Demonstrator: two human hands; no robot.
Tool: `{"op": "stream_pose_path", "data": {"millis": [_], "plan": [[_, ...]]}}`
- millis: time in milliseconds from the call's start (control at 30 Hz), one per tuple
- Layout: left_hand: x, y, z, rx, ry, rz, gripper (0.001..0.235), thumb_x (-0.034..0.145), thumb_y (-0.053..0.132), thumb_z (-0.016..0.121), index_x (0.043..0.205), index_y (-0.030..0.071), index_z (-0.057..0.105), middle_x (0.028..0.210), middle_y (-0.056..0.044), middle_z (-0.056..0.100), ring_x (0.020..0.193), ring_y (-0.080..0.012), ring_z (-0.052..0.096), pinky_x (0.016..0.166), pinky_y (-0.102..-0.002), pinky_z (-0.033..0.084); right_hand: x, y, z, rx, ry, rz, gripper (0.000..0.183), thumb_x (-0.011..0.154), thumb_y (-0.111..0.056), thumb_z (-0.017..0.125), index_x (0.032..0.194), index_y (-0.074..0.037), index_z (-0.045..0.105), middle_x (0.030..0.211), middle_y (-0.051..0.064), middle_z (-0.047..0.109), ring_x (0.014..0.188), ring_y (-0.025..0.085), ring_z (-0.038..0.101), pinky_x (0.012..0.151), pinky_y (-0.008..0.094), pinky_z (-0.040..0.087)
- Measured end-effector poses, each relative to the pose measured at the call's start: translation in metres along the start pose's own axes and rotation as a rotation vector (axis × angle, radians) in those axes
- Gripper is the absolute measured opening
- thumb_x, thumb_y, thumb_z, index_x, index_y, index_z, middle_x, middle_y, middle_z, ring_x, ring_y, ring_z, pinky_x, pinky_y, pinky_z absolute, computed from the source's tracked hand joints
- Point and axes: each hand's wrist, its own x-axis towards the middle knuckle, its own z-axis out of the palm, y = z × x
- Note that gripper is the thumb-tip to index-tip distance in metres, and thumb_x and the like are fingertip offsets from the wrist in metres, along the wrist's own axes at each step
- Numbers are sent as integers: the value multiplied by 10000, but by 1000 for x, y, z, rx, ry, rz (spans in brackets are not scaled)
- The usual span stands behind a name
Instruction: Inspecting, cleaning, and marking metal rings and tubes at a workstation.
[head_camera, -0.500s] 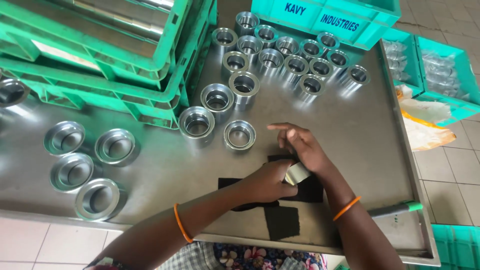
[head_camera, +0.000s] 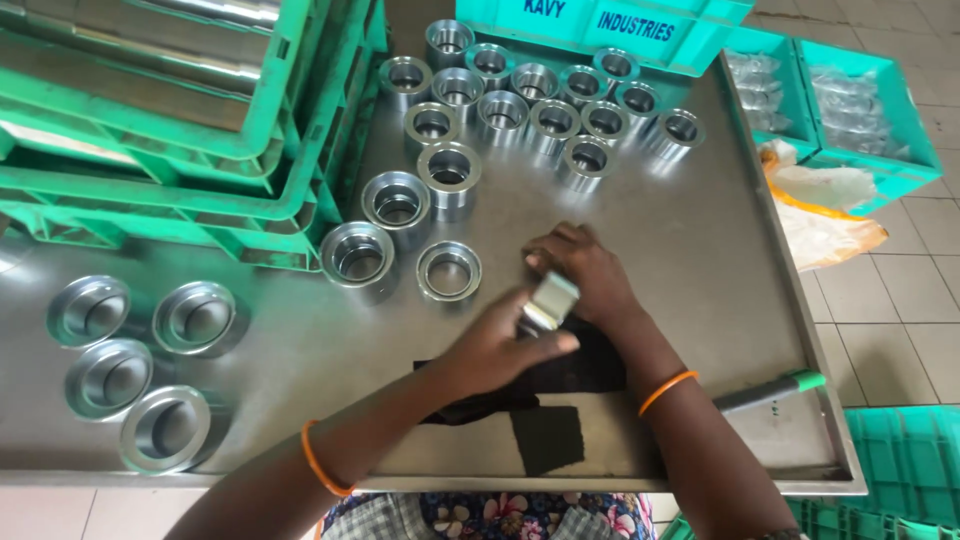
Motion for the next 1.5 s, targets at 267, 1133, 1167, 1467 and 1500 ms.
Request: {"op": "stream_pose_path", "data": {"millis": [267,1133,1167,1467,1500], "plan": [[-1,58,-43,117,200,420,277,1025,139,691,1247,-10,618,1279,-142,634,1183,-227,625,1052,-337,490,-4,2,14,1125,-23,609,415,1166,-299,426,1455,-89,638,1036,189,673,835,335,644,759,427,536],[1,36,-29,41,149,268,247,960,111,753,1143,1,631,1104,-75,634,1045,-141,632,942,-295,505,0,-12,6,976,-151,155,382,984,88,593,1346,-32,617,1246,146,686,1159,263,668,994,350,546],[1,35,-30,38,140,266,247,960,111,753,1143,1,631,1104,-75,634,1045,-141,632,942,-295,505,0,-20,2,975,-144,161,382,984,88,593,1346,-32,617,1246,146,686,1159,263,668,994,350,546],[3,27,-34,82,134,274,254,953,118,752,1152,1,647,1127,-93,666,1070,-148,642,970,-306,504,1,-28,4,961,-68,157,378,954,115,587,1297,-38,631,1234,116,636,1147,208,665,970,344,549],[3,21,-34,-19,115,218,257,975,133,734,1179,4,645,1130,-89,665,1065,-138,631,961,-309,502,1,-31,2,814,37,143,461,930,107,570,1361,-55,586,1220,96,660,1098,198,689,941,333,557]]}}
